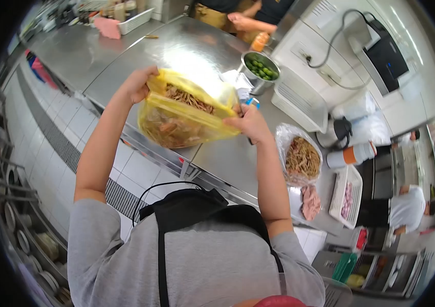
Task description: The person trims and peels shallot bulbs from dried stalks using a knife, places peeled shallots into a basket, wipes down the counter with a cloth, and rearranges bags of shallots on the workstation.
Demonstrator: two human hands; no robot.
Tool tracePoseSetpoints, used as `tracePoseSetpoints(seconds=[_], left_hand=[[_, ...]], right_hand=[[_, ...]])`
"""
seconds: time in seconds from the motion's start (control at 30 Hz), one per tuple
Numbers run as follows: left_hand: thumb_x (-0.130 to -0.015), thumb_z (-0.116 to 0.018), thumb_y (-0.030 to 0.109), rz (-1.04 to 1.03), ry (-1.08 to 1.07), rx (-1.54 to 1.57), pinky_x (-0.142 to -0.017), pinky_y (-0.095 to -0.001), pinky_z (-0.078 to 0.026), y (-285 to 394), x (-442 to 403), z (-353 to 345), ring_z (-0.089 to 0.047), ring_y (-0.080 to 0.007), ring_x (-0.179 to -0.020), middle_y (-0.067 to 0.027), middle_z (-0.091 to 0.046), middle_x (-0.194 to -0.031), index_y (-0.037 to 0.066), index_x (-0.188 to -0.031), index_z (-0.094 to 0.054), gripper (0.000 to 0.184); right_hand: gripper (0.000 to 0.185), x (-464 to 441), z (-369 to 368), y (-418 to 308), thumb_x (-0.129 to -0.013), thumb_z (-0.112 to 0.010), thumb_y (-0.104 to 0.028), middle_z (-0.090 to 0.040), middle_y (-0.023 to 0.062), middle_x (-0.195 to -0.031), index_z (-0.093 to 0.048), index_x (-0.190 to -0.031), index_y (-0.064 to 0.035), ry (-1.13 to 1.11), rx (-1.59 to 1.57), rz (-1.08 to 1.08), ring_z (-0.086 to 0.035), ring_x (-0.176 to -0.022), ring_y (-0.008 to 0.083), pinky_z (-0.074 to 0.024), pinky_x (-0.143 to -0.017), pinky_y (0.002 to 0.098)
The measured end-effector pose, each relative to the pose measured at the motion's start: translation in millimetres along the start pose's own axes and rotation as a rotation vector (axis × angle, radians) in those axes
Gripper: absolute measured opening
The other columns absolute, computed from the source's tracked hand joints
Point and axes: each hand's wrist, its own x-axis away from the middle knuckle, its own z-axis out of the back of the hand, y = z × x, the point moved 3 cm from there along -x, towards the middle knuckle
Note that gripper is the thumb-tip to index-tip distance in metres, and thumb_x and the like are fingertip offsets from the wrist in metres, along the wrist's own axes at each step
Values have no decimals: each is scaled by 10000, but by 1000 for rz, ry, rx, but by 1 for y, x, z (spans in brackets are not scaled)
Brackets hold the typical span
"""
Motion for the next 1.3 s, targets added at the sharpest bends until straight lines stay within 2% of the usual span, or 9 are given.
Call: tracePoseSetpoints(seconds=[0.27,0.53,0.67,0.73,0.87,0.93,0.97,1.03,1.3], left_hand=[[-771,-580,64,-41,-635,256,-480,-244,-457,-20,-40,-139,-502,-98,-535,-3,-492,-663,97,-688,-440,167],[-733,-665,156,160,-470,-238,-434,-213,-371,-111,-57,-160,-447,-71,-493,31,-450,-603,123,-632,-424,263],[-682,-697,354,-497,-316,-969,-445,-271,-384,-53,-8,-167,-468,-110,-511,-16,-478,-597,47,-722,-515,359],[-694,-680,376,-1225,266,-1160,-433,-290,-365,-17,45,-169,-458,-142,-466,-39,-464,-510,8,-675,-542,393],[-770,-570,447,-406,-399,-1171,-410,-289,-392,-61,95,-159,-465,-159,-387,-77,-461,-423,-15,-533,-526,521],[-792,-514,486,143,-665,-833,-380,-267,-377,-107,97,-158,-458,-137,-367,-65,-471,-437,-18,-552,-530,558],[-806,-497,447,161,-596,-784,-372,-255,-371,-118,90,-160,-454,-131,-358,-62,-483,-456,-20,-579,-533,521],[-821,-480,409,159,-510,-726,-365,-244,-364,-136,66,-160,-450,-126,-349,-60,-494,-474,-22,-606,-535,484],[-791,-431,166,20,-431,326,-416,-219,-371,-85,53,-177,-501,-86,-497,-28,-557,-616,55,-695,-547,187]], right_hand=[[182,107,133,-3,-650,-693,-134,-567,14,-607,-607,-725,8,562,276,-69,-490,-530,61,-366,-471,201],[404,195,146,56,-612,-684,-86,-631,63,-809,-603,-1000,-9,306,19,-364,-545,-695,91,-421,-619,206],[474,220,162,-6,-626,-697,-93,-632,86,-898,-561,-1072,-8,425,321,-303,-581,-727,117,-448,-629,236],[479,191,141,-12,-633,-691,-115,-633,99,-890,-553,-1078,-2,459,466,-47,-590,-718,158,-453,-637,261],[485,132,107,30,-670,-659,-177,-626,65,-863,-523,-1101,0,450,893,259,-591,-717,192,-453,-669,288],[355,117,107,49,-742,-612,-226,-613,64,-735,-554,-998,13,250,564,-53,-577,-600,190,-457,-576,292],[355,114,101,50,-742,-612,-226,-613,64,-735,-554,-998,13,232,577,-39,-577,-600,190,-457,-576,292],[258,116,89,57,-793,-571,-229,-584,74,-636,-565,-917,-3,404,-439,-259,-569,-583,171,-458,-533,283],[200,136,146,29,-808,-560,-246,-552,46,-585,-551,-802,-47,866,-1116,-176,-532,-457,162,-492,-504,300]])
